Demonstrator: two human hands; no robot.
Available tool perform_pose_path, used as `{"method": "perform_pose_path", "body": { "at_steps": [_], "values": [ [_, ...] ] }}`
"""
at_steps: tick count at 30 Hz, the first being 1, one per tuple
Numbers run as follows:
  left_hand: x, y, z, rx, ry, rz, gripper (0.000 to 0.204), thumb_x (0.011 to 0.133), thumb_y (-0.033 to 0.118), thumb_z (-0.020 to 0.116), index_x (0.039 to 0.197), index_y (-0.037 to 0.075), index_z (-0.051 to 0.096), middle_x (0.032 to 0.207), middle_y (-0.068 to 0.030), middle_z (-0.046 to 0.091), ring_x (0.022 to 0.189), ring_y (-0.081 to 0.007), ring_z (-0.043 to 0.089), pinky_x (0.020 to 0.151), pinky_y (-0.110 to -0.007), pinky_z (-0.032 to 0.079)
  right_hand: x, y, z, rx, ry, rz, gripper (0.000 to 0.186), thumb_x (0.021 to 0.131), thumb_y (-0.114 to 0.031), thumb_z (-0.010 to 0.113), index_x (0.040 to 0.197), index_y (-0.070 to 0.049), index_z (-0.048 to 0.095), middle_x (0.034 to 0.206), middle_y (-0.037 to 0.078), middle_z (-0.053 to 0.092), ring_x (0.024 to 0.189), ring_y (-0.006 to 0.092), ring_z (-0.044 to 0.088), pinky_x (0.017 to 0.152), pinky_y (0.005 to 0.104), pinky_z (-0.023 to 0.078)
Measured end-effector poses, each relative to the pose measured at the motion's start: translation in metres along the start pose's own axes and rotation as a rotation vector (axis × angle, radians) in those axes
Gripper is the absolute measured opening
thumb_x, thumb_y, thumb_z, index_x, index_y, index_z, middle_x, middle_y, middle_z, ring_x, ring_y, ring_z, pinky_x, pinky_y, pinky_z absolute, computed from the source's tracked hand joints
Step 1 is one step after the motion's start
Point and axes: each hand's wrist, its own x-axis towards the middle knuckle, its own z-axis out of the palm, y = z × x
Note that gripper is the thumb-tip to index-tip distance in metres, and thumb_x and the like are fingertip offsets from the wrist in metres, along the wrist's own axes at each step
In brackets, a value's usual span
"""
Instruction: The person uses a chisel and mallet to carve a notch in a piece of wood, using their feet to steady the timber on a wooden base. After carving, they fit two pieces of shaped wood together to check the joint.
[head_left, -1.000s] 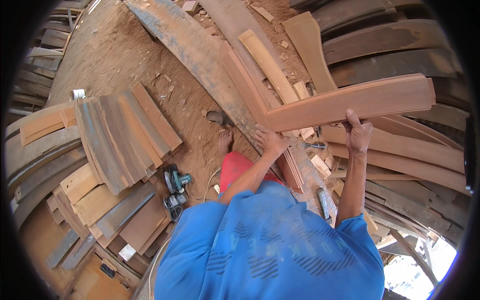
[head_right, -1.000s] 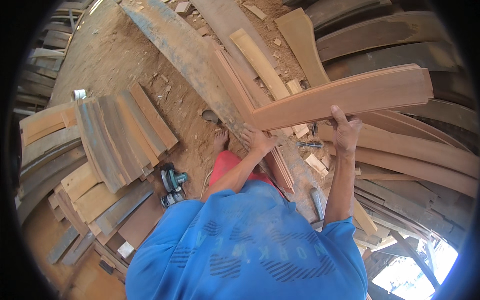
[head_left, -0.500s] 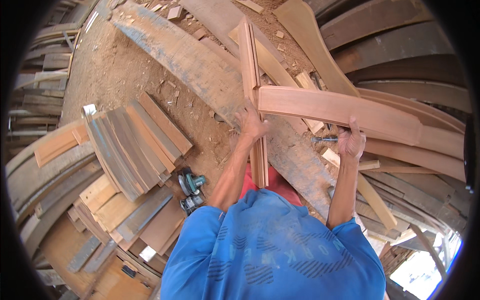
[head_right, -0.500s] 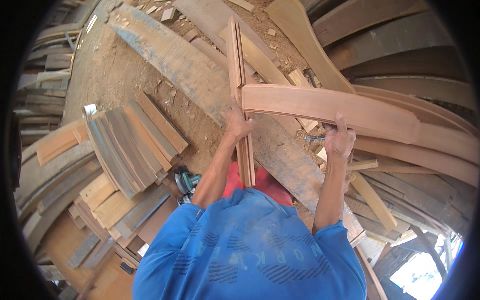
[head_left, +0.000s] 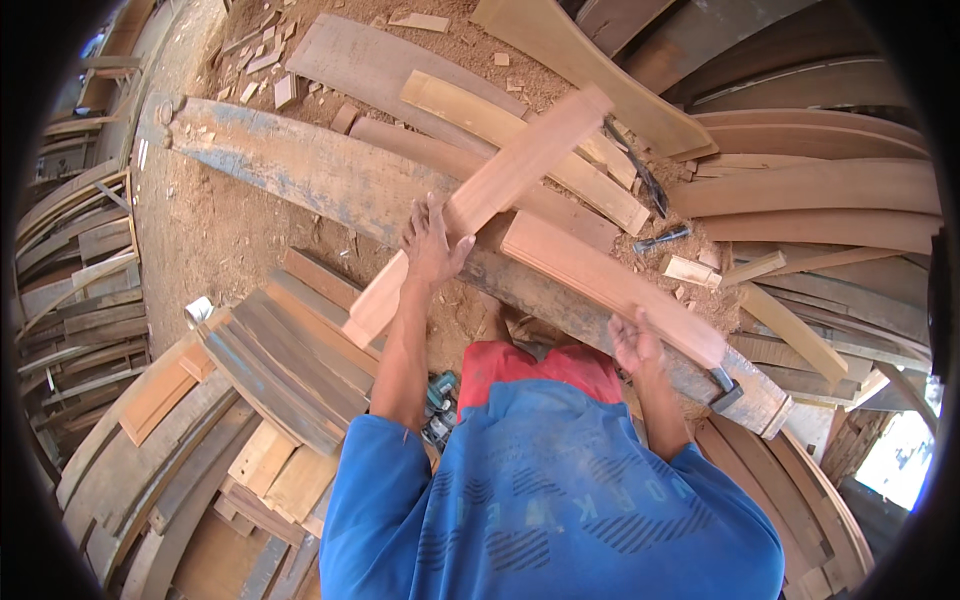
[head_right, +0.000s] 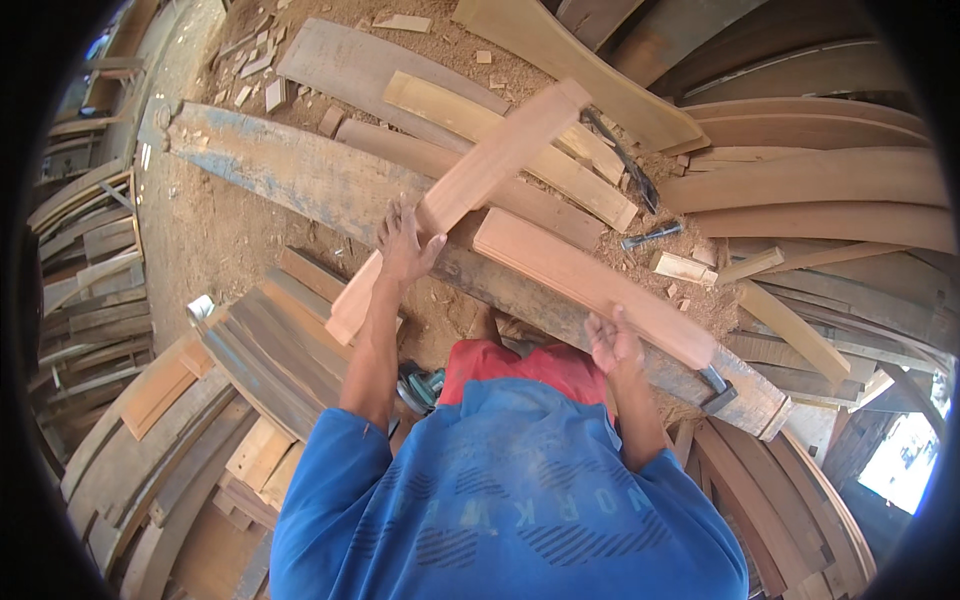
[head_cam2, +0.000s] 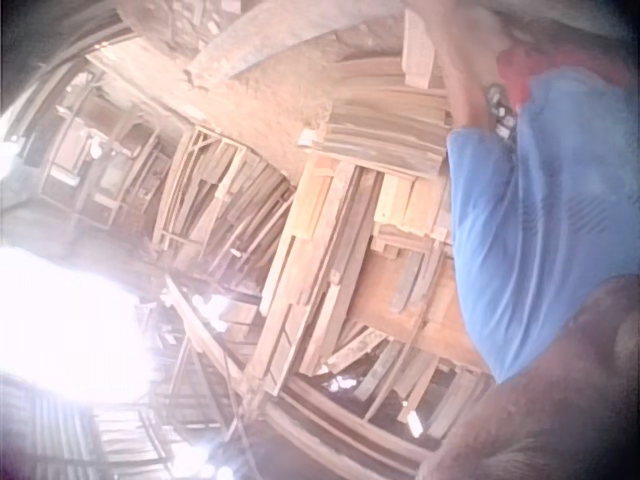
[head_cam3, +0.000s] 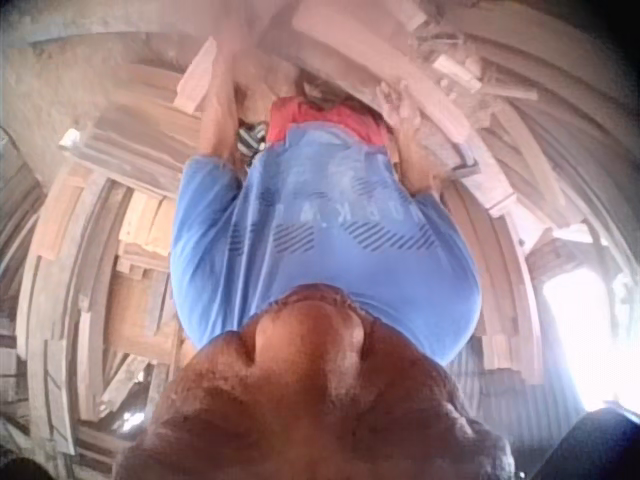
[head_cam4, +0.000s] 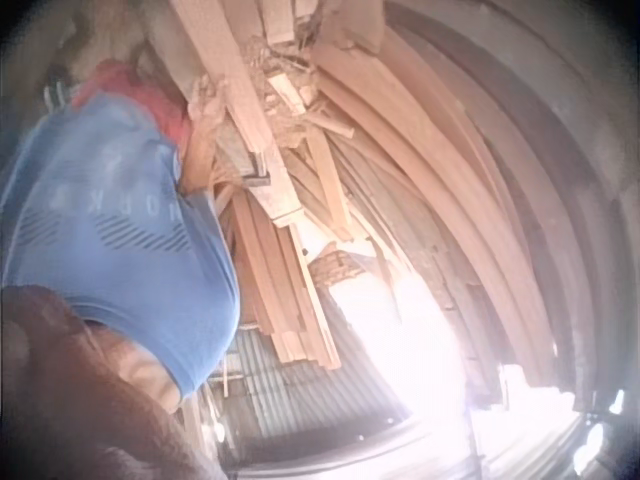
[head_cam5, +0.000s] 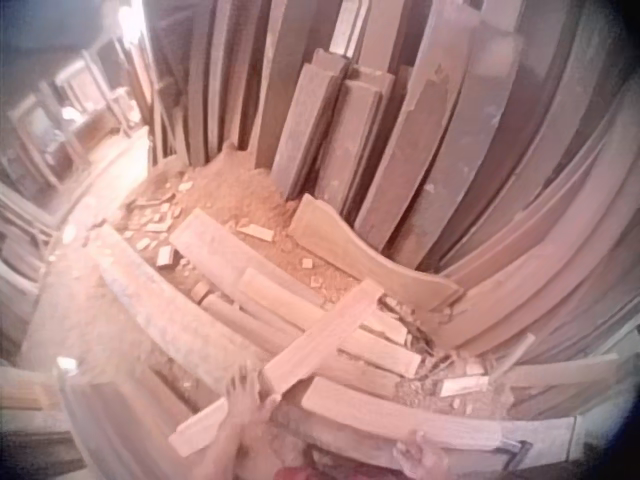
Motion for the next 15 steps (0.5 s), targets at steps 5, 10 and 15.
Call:
{"method": "perform_pose_path", "body": {
  "at_steps": [5, 10, 15],
  "values": [
    [0.010, -0.009, 0.020, 0.075, 0.062, 0.013, 0.081, 0.094, 0.046, 0.057, 0.161, 0.012, 0.026, 0.160, -0.0322, 0.029, 0.140, -0.0529, 0.034, 0.114, -0.064, 0.023, -0.007, -0.002, -0.002, -1.420, -0.115, -0.205, 0.044, 0.091, -0.026, 0.074, 0.125, 0.000, 0.064, 0.068, 0.013, 0.067, 0.067, 0.0316, 0.068, 0.071, 0.0467, 0.059],
    [0.008, 0.002, 0.004, 0.086, 0.001, -0.040, 0.075, 0.093, 0.046, 0.060, 0.159, 0.019, 0.035, 0.153, -0.0298, 0.037, 0.134, -0.0509, 0.039, 0.113, -0.063, 0.025, -0.049, -0.026, 0.094, -2.586, 0.007, -1.051, 0.099, 0.077, -0.039, 0.083, 0.157, -0.004, 0.035, 0.145, 0.022, 0.053, 0.124, 0.0392, 0.056, 0.107, 0.0528, 0.045],
    [-0.005, 0.023, -0.011, 0.029, -0.009, -0.170, 0.070, 0.092, 0.045, 0.065, 0.155, 0.024, 0.044, 0.137, -0.0278, 0.047, 0.127, -0.0477, 0.042, 0.112, -0.061, 0.028, -0.014, 0.002, 0.059, -2.573, -0.081, -0.781, 0.114, 0.072, -0.030, 0.084, 0.161, 0.000, 0.018, 0.155, 0.024, 0.035, 0.137, 0.0448, 0.041, 0.116, 0.0529, 0.034]
  ]
}}
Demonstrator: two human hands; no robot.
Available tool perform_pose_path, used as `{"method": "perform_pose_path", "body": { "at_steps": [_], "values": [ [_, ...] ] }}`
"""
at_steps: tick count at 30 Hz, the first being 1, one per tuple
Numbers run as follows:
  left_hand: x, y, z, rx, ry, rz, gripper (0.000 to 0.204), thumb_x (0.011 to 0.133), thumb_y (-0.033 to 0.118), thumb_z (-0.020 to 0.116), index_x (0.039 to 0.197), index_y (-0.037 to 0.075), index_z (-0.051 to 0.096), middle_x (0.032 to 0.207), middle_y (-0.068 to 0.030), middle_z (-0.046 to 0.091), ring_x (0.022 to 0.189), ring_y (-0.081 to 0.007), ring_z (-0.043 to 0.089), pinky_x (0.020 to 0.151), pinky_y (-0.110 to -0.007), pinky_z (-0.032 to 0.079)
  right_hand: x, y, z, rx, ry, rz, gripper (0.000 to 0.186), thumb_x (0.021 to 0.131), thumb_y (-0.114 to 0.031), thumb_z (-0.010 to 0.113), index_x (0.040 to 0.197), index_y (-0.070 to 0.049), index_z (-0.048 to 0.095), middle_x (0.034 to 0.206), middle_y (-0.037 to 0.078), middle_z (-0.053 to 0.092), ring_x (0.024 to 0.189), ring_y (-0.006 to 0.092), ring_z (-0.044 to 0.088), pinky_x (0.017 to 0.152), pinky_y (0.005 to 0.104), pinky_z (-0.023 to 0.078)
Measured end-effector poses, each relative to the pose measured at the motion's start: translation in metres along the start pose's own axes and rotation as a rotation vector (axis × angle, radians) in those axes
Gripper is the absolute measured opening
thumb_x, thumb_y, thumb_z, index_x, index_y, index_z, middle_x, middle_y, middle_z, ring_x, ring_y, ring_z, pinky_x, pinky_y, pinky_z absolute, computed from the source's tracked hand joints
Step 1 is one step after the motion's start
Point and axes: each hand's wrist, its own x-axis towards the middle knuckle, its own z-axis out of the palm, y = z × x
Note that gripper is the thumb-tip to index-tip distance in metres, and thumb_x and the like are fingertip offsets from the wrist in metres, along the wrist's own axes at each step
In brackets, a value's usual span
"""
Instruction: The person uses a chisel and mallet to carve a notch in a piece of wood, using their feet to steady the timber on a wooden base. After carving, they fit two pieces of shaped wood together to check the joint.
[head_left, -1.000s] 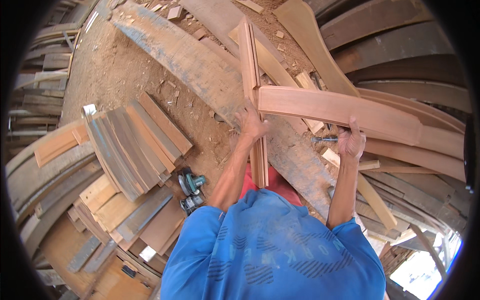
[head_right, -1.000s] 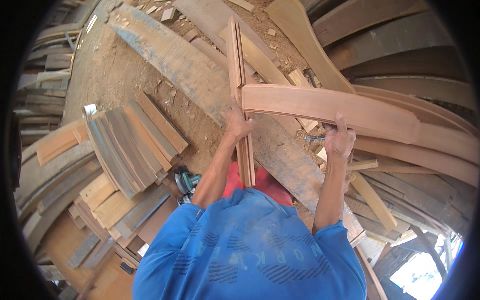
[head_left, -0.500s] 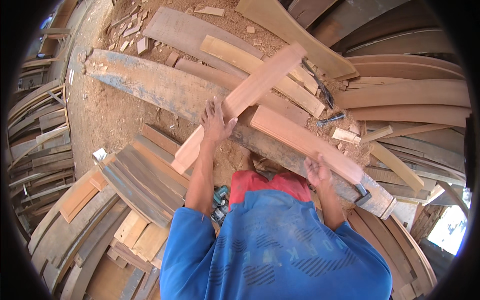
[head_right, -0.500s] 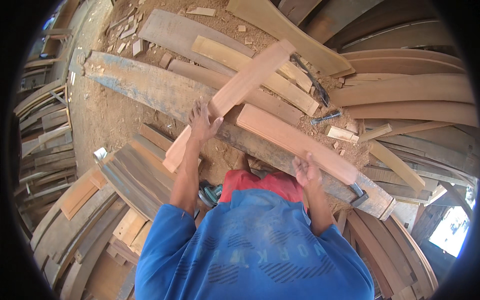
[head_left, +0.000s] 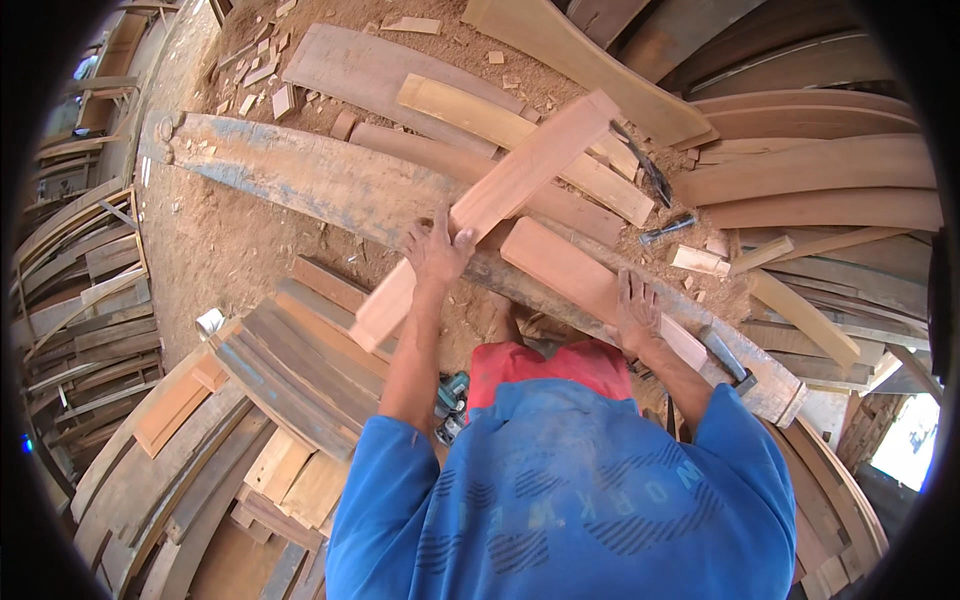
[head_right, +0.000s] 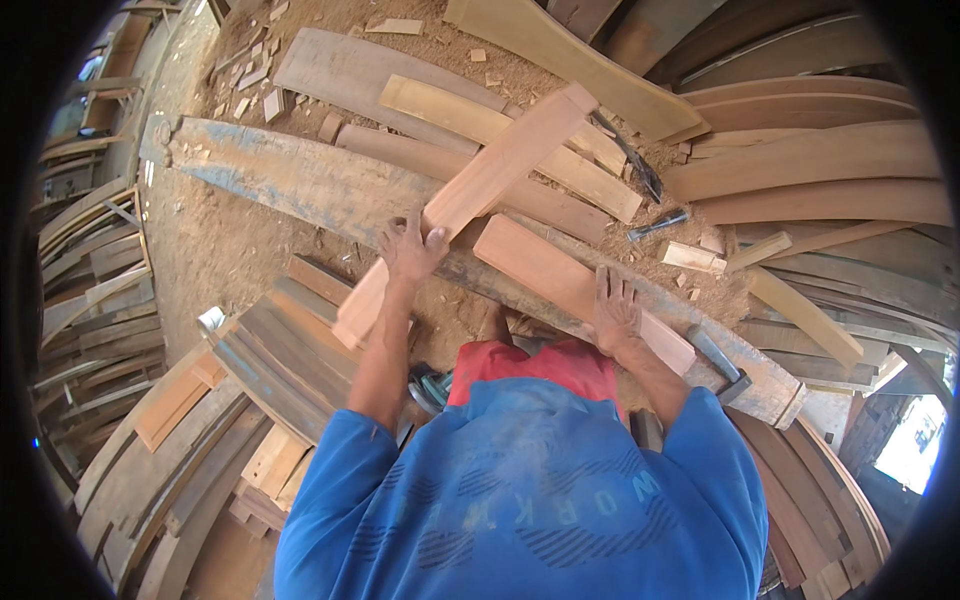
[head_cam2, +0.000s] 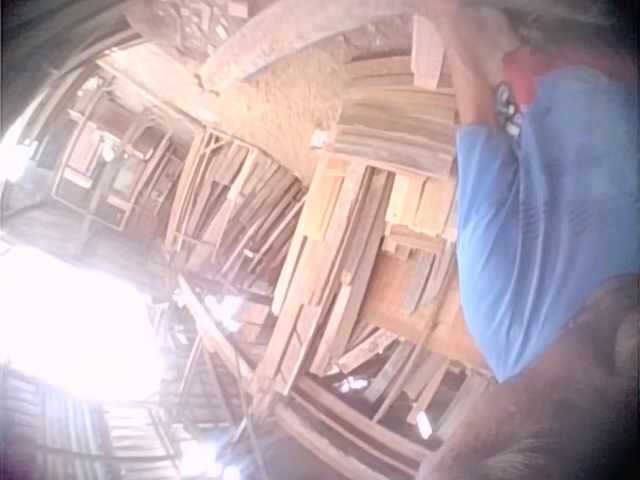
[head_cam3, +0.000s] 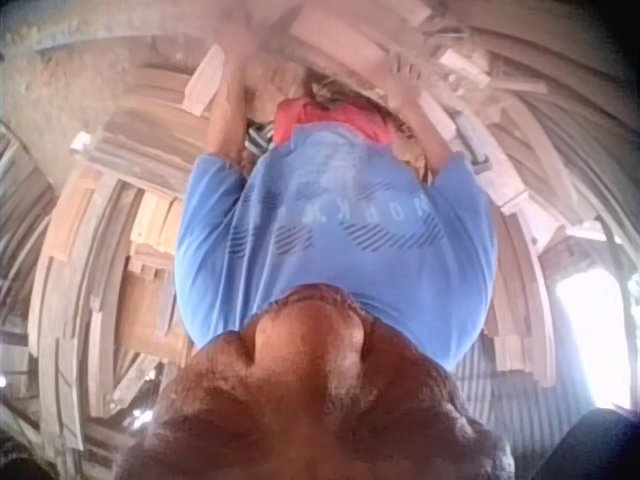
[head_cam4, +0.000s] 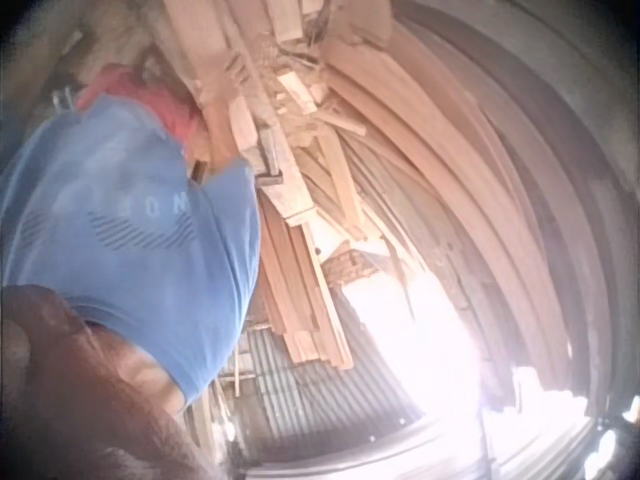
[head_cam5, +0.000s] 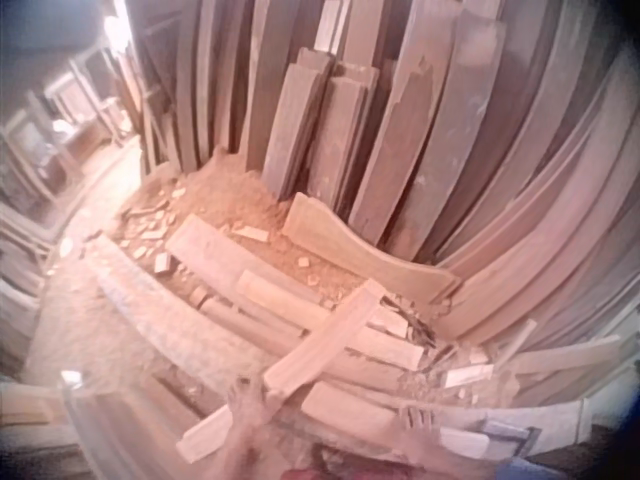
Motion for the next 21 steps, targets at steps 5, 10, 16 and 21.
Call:
{"method": "perform_pose_path", "body": {
  "at_steps": [5, 10, 16, 21],
  "values": [
    [-0.026, -0.017, 0.035, -0.052, 0.041, 0.008, 0.071, 0.092, 0.041, 0.069, 0.156, 0.021, 0.044, 0.130, -0.0268, 0.050, 0.123, -0.0443, 0.043, 0.108, -0.056, 0.032, -0.005, -0.010, 0.010, 0.068, 0.051, 0.045, 0.107, 0.068, -0.019, 0.083, 0.157, 0.001, 0.025, 0.148, 0.023, 0.042, 0.132, 0.0437, 0.044, 0.113, 0.0515, 0.038],
    [-0.037, -0.022, 0.047, -0.123, 0.124, 0.057, 0.067, 0.094, 0.034, 0.067, 0.154, 0.013, 0.046, 0.121, -0.0270, 0.056, 0.115, -0.0421, 0.048, 0.102, -0.054, 0.036, -0.005, -0.006, 0.015, 0.109, 0.066, 0.015, 0.104, 0.067, -0.015, 0.081, 0.155, 0.000, 0.028, 0.146, 0.024, 0.043, 0.130, 0.0443, 0.046, 0.113, 0.0522, 0.039],
    [-0.022, -0.038, 0.047, -0.311, 0.027, 0.076, 0.069, 0.092, 0.033, 0.071, 0.151, 0.006, 0.048, 0.120, -0.0288, 0.059, 0.113, -0.0430, 0.051, 0.103, -0.054, 0.037, 0.004, -0.012, 0.008, 0.124, 0.128, -0.020, 0.104, 0.067, -0.016, 0.082, 0.156, -0.001, 0.029, 0.146, 0.022, 0.043, 0.132, 0.0464, 0.044, 0.113, 0.0536, 0.038],
    [-0.019, -0.023, 0.025, -0.208, -0.097, 0.080, 0.095, 0.082, 0.043, 0.081, 0.156, 0.004, 0.036, 0.130, -0.0313, 0.054, 0.123, -0.0465, 0.048, 0.110, -0.055, 0.034, 0.005, -0.016, 0.000, 0.081, 0.099, -0.039, 0.106, 0.068, -0.018, 0.082, 0.156, 0.003, 0.027, 0.146, 0.025, 0.041, 0.133, 0.0469, 0.042, 0.114, 0.0539, 0.037]
  ]
}}
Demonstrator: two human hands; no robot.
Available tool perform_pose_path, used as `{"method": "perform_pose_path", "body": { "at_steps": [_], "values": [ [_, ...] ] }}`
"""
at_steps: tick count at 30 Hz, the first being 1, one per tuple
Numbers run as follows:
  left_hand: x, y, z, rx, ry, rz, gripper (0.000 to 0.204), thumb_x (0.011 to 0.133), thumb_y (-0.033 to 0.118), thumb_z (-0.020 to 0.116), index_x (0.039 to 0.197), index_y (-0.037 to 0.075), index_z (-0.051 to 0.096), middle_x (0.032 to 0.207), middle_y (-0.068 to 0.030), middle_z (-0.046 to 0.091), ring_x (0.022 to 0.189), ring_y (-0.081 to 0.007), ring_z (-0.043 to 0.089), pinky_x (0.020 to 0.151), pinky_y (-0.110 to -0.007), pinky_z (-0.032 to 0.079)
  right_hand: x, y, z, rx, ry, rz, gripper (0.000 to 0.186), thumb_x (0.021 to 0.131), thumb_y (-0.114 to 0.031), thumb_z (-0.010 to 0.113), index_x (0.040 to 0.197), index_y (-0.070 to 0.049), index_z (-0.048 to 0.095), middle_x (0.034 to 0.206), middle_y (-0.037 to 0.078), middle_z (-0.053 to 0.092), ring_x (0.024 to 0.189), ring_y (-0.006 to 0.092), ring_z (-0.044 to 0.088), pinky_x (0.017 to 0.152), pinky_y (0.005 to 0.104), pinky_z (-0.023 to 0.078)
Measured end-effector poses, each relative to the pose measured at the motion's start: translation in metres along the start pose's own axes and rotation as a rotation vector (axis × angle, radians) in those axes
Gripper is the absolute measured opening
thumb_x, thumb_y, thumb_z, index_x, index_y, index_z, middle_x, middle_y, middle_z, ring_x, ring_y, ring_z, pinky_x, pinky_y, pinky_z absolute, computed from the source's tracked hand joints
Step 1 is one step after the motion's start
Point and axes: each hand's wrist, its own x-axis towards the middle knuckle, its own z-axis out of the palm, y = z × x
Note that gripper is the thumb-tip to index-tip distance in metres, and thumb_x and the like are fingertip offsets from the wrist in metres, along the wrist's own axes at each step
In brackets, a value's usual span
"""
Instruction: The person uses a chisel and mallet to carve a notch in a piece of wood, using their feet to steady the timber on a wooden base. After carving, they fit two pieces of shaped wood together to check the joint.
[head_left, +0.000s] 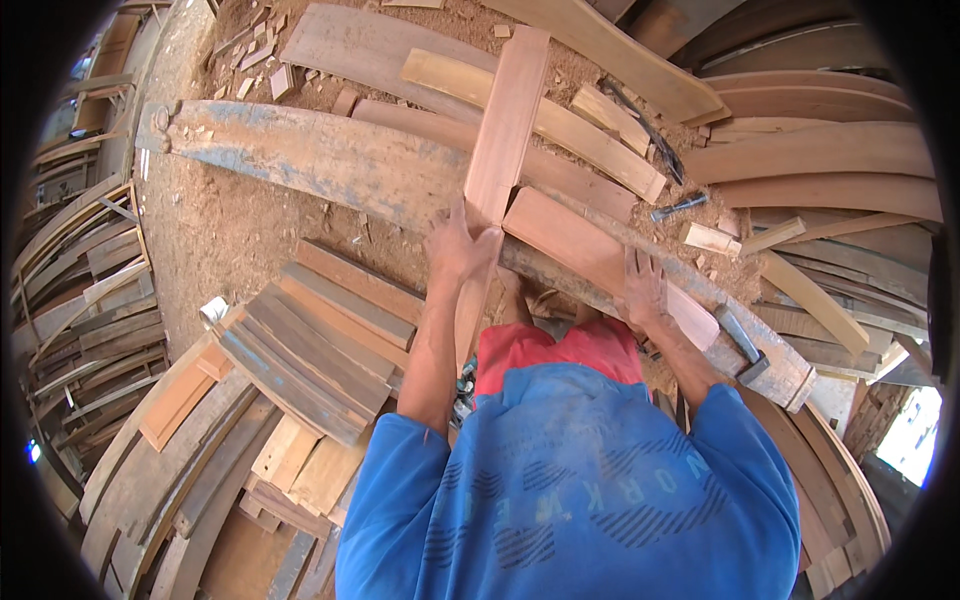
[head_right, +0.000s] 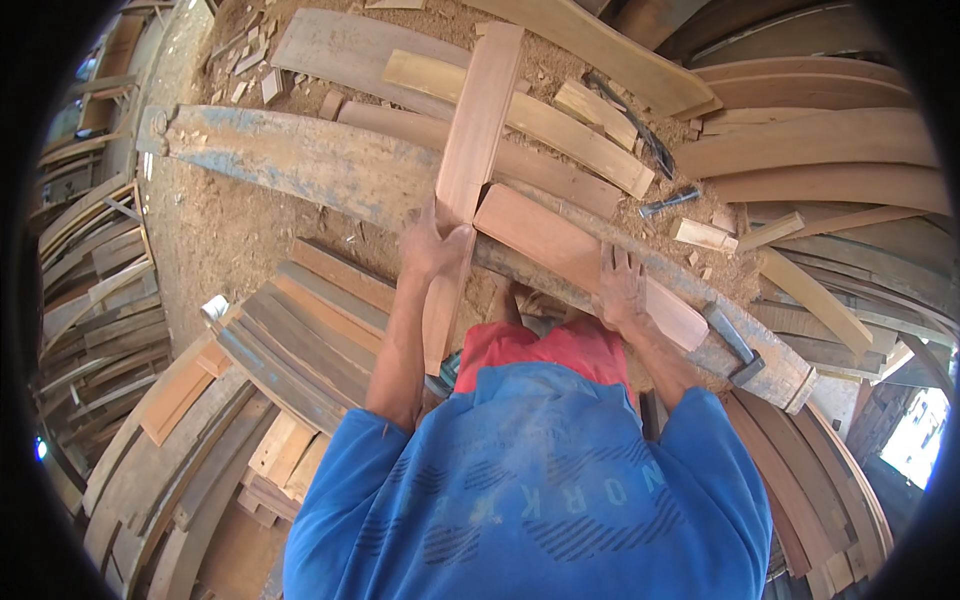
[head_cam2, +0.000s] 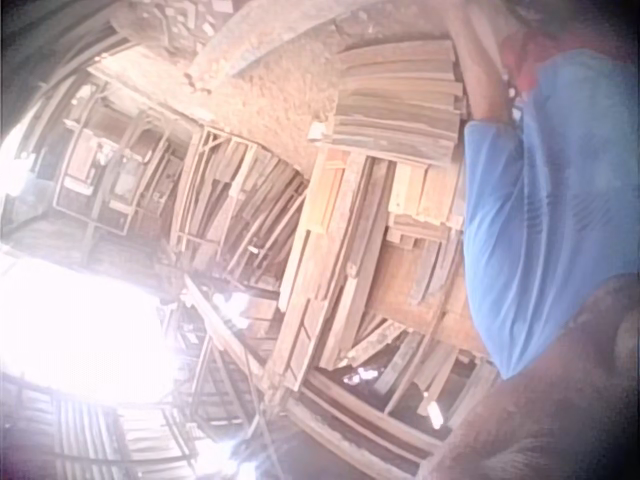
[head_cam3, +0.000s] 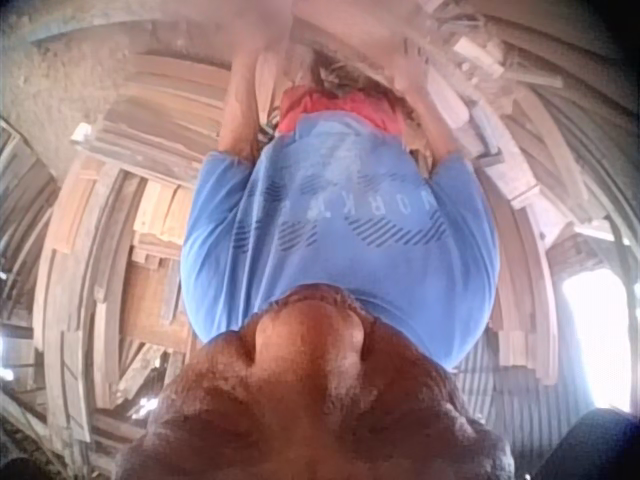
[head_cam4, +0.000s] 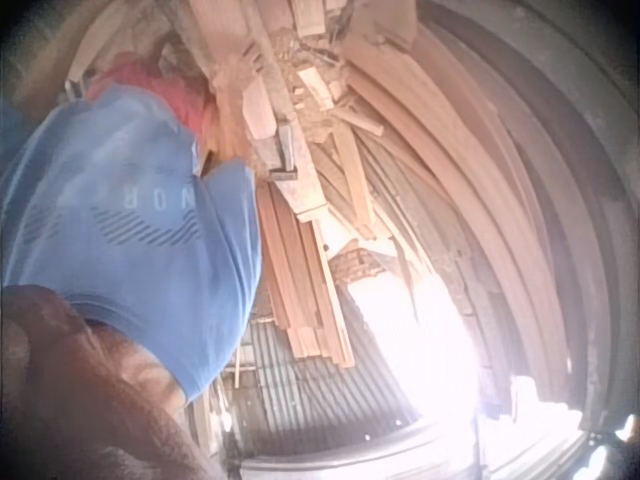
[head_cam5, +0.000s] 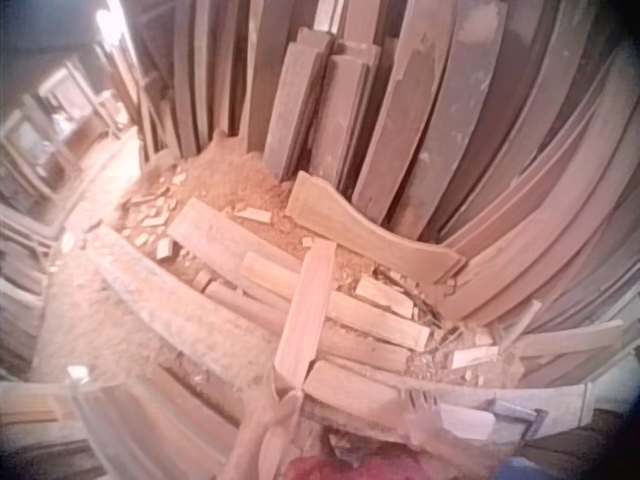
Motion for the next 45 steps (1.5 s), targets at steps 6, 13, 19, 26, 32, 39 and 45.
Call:
{"method": "perform_pose_path", "body": {
  "at_steps": [6, 13, 19, 26, 32, 39, 45],
  "values": [
    [0.002, 0.031, 0.000, 0.106, 0.032, -0.043, 0.116, 0.073, 0.053, 0.086, 0.157, -0.001, 0.025, 0.137, -0.0350, 0.052, 0.131, -0.0490, 0.043, 0.116, -0.055, 0.029, 0.000, 0.009, 0.003, 0.071, 0.017, -0.084, 0.107, 0.067, -0.017, 0.083, 0.154, 0.008, 0.026, 0.147, 0.026, 0.040, 0.133, 0.0468, 0.040, 0.115, 0.0541, 0.035],
    [0.027, 0.015, 0.009, 0.109, 0.125, 0.051, 0.106, 0.072, 0.047, 0.088, 0.153, 0.001, 0.037, 0.130, -0.0309, 0.058, 0.125, -0.0487, 0.048, 0.114, -0.056, 0.032, 0.000, 0.014, 0.006, 0.102, 0.031, -0.124, 0.107, 0.068, -0.017, 0.083, 0.154, 0.007, 0.026, 0.149, 0.026, 0.038, 0.133, 0.0471, 0.039, 0.115, 0.0552, 0.036],
    [0.054, 0.005, -0.007, -0.034, -0.077, 0.039, 0.096, 0.074, 0.044, 0.087, 0.151, 0.004, 0.043, 0.134, -0.0279, 0.059, 0.129, -0.0460, 0.047, 0.113, -0.054, 0.036, -0.001, -0.007, 0.003, 0.176, -0.045, -0.082, 0.109, 0.064, -0.015, 0.083, 0.155, 0.007, 0.027, 0.151, 0.027, 0.038, 0.137, 0.0482, 0.037, 0.116, 0.0555, 0.034],
    [0.045, 0.005, -0.022, 0.201, -0.100, 0.053, 0.103, 0.075, 0.052, 0.084, 0.156, 0.011, 0.038, 0.138, -0.0299, 0.057, 0.131, -0.0483, 0.046, 0.115, -0.053, 0.034, -0.004, -0.027, 0.013, 0.061, 0.022, -0.046, 0.102, 0.066, -0.019, 0.081, 0.153, 0.006, 0.032, 0.149, 0.024, 0.040, 0.131, 0.0434, 0.043, 0.109, 0.0530, 0.041],
    [0.038, -0.023, 0.001, 0.031, -0.026, 0.058, 0.104, 0.075, 0.053, 0.084, 0.157, 0.012, 0.036, 0.138, -0.0328, 0.056, 0.133, -0.0503, 0.045, 0.116, -0.052, 0.034, -0.004, -0.029, 0.014, 0.070, 0.018, -0.015, 0.100, 0.065, -0.018, 0.081, 0.151, 0.005, 0.036, 0.146, 0.023, 0.043, 0.130, 0.0430, 0.044, 0.109, 0.0532, 0.041],
    [0.034, -0.030, -0.002, -0.138, -0.048, 0.066, 0.104, 0.074, 0.042, 0.088, 0.156, 0.004, 0.036, 0.141, -0.0301, 0.055, 0.130, -0.0486, 0.051, 0.112, -0.051, 0.040, -0.006, -0.026, 0.017, 0.094, 0.025, 0.000, 0.102, 0.064, -0.018, 0.081, 0.152, 0.004, 0.035, 0.145, 0.022, 0.042, 0.131, 0.0433, 0.043, 0.109, 0.0542, 0.040],
    [0.041, -0.028, -0.018, -0.085, -0.124, 0.139, 0.104, 0.073, 0.041, 0.088, 0.155, 0.003, 0.037, 0.138, -0.0273, 0.060, 0.129, -0.0449, 0.055, 0.110, -0.049, 0.043, -0.002, -0.022, 0.021, 0.065, 0.098, -0.060, 0.103, 0.061, -0.018, 0.083, 0.150, 0.005, 0.036, 0.142, 0.021, 0.044, 0.127, 0.0422, 0.045, 0.107, 0.0527, 0.042]
  ]
}}
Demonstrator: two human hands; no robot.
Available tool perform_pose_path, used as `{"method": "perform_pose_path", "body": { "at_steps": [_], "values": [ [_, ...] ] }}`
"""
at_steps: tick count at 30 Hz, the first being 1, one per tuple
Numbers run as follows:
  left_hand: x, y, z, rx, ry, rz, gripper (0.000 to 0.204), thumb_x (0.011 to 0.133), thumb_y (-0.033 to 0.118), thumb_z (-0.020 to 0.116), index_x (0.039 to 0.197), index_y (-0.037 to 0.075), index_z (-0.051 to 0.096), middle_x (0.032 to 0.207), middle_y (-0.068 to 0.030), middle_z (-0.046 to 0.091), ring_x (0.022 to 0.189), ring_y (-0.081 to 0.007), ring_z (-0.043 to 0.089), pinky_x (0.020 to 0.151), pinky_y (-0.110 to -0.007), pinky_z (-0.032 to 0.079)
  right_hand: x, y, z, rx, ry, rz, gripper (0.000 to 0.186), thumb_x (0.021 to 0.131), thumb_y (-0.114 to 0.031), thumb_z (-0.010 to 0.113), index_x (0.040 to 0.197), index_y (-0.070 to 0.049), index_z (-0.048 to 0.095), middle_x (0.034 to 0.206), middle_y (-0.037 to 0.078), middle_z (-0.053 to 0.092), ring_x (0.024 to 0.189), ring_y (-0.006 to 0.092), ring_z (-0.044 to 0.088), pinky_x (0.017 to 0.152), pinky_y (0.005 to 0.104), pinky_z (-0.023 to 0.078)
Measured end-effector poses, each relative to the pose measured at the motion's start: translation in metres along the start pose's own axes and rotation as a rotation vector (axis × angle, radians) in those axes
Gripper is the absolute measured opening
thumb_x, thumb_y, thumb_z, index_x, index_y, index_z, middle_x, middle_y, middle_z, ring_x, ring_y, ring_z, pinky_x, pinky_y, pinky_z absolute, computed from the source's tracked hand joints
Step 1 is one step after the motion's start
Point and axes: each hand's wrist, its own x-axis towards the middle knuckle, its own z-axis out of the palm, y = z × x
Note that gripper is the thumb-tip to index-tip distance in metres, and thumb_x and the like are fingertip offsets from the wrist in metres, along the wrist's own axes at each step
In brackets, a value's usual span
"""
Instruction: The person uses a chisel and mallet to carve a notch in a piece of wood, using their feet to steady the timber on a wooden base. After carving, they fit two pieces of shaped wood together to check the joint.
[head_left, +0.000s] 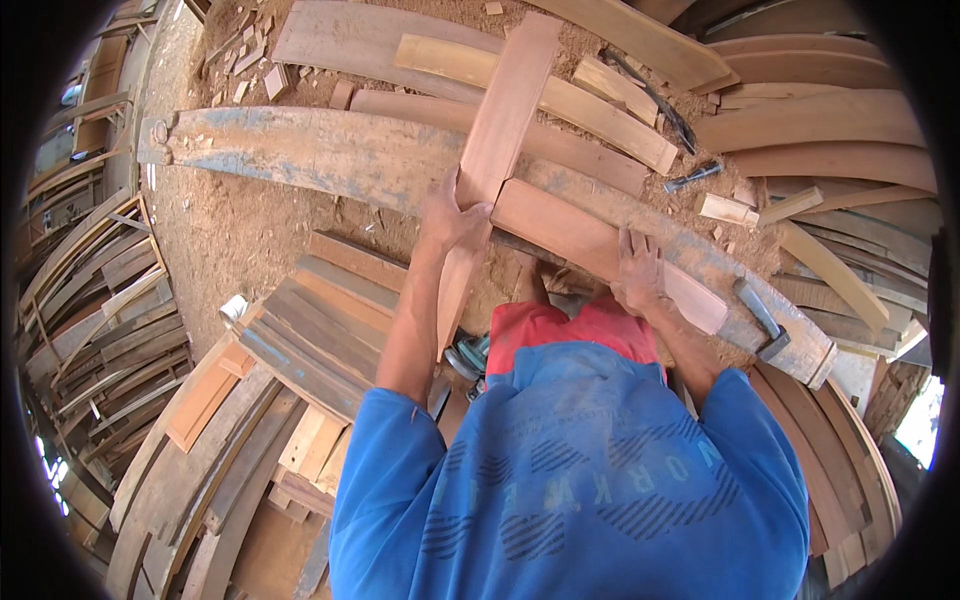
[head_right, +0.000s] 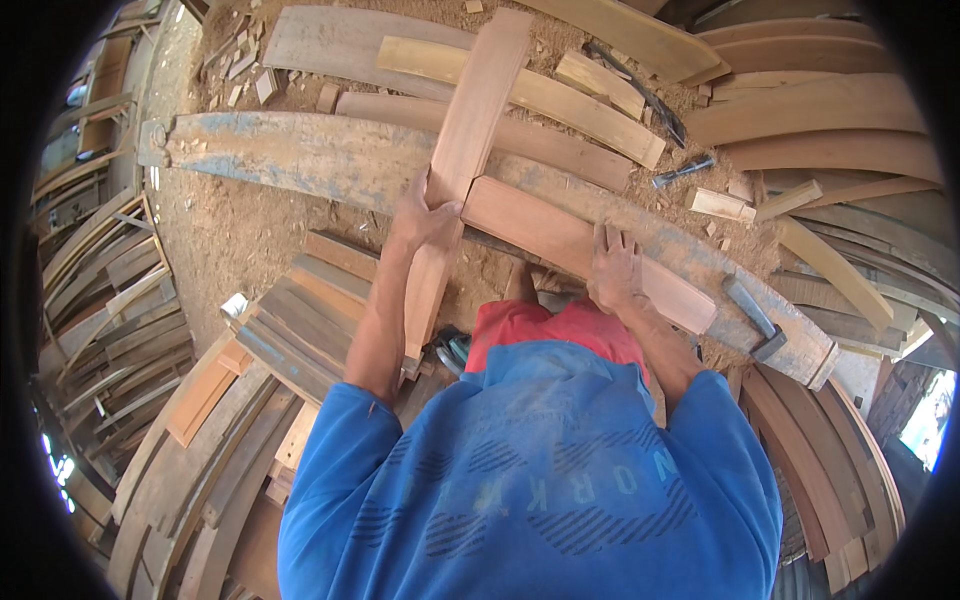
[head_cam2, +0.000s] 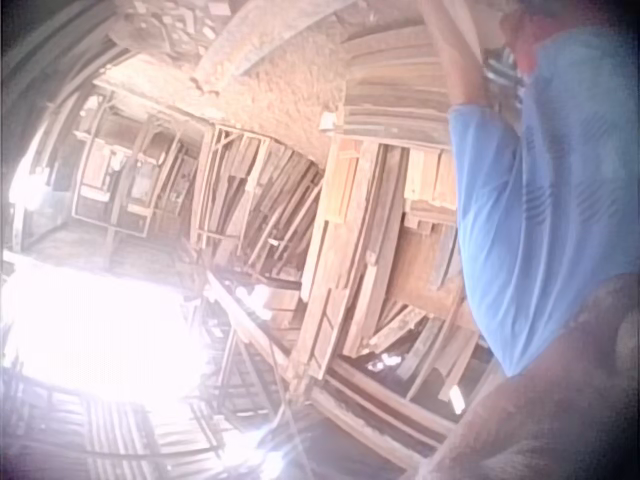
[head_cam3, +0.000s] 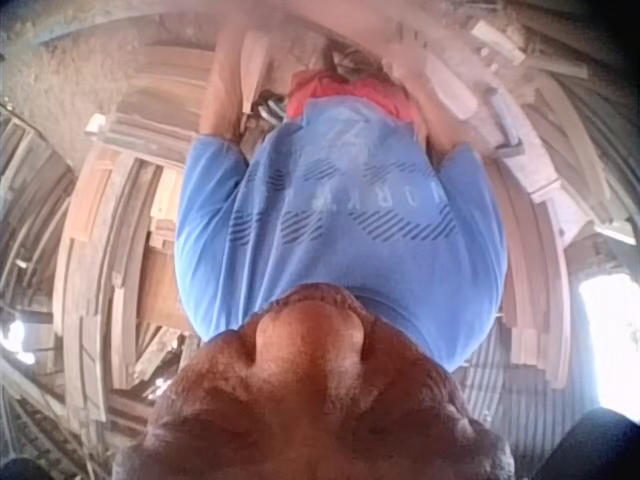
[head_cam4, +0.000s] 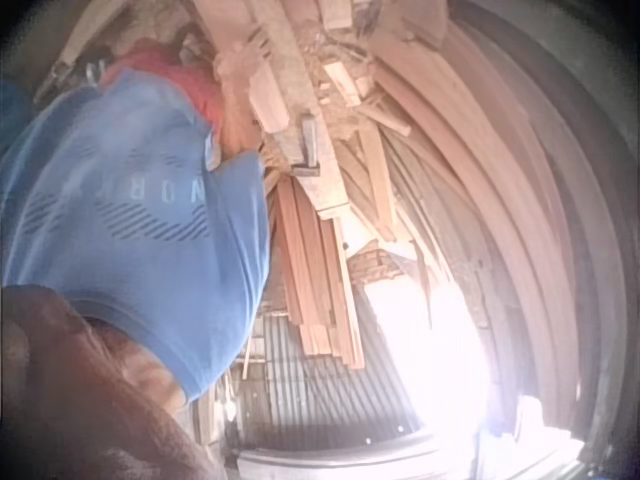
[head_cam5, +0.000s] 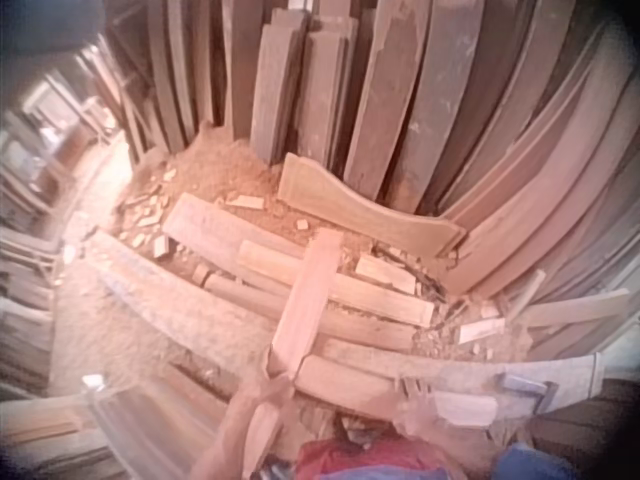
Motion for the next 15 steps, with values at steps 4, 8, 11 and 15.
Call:
{"method": "perform_pose_path", "body": {
  "at_steps": [4, 8, 11, 15],
  "values": [
    [0.004, 0.019, -0.010, 0.144, -0.053, -0.061, 0.102, 0.074, 0.043, 0.088, 0.155, 0.005, 0.037, 0.138, -0.0245, 0.061, 0.130, -0.0448, 0.055, 0.112, -0.051, 0.042, 0.004, 0.000, -0.005, 0.017, -0.027, -0.023, 0.101, 0.062, -0.017, 0.082, 0.150, 0.006, 0.036, 0.142, 0.022, 0.044, 0.127, 0.0419, 0.045, 0.107, 0.0525, 0.042],
    [0.001, 0.037, -0.013, 0.189, -0.074, -0.151, 0.103, 0.074, 0.045, 0.087, 0.156, 0.008, 0.036, 0.139, -0.0242, 0.060, 0.130, -0.0458, 0.054, 0.112, -0.050, 0.041, 0.005, -0.002, -0.007, -0.004, -0.038, -0.009, 0.100, 0.063, -0.017, 0.082, 0.149, 0.006, 0.037, 0.141, 0.022, 0.044, 0.127, 0.0415, 0.045, 0.107, 0.0520, 0.042],
    [0.000, 0.039, -0.012, 0.254, -0.048, -0.132, 0.106, 0.072, 0.047, 0.088, 0.157, 0.010, 0.035, 0.140, -0.0281, 0.058, 0.130, -0.0476, 0.053, 0.113, -0.050, 0.041, 0.005, -0.001, -0.006, -0.003, -0.042, -0.009, 0.099, 0.064, -0.019, 0.082, 0.149, 0.005, 0.036, 0.142, 0.022, 0.044, 0.128, 0.0419, 0.045, 0.106, 0.0523, 0.042],
    [0.001, 0.049, -0.020, 0.346, -0.126, -0.135, 0.111, 0.072, 0.050, 0.088, 0.158, 0.010, 0.031, 0.138, -0.0342, 0.056, 0.129, -0.0491, 0.054, 0.112, -0.051, 0.042, 0.008, -0.008, -0.004, -0.021, -0.040, 0.032, 0.100, 0.066, -0.024, 0.084, 0.150, 0.005, 0.037, 0.141, 0.022, 0.045, 0.127, 0.0425, 0.045, 0.106, 0.0535, 0.042]
  ]
}}
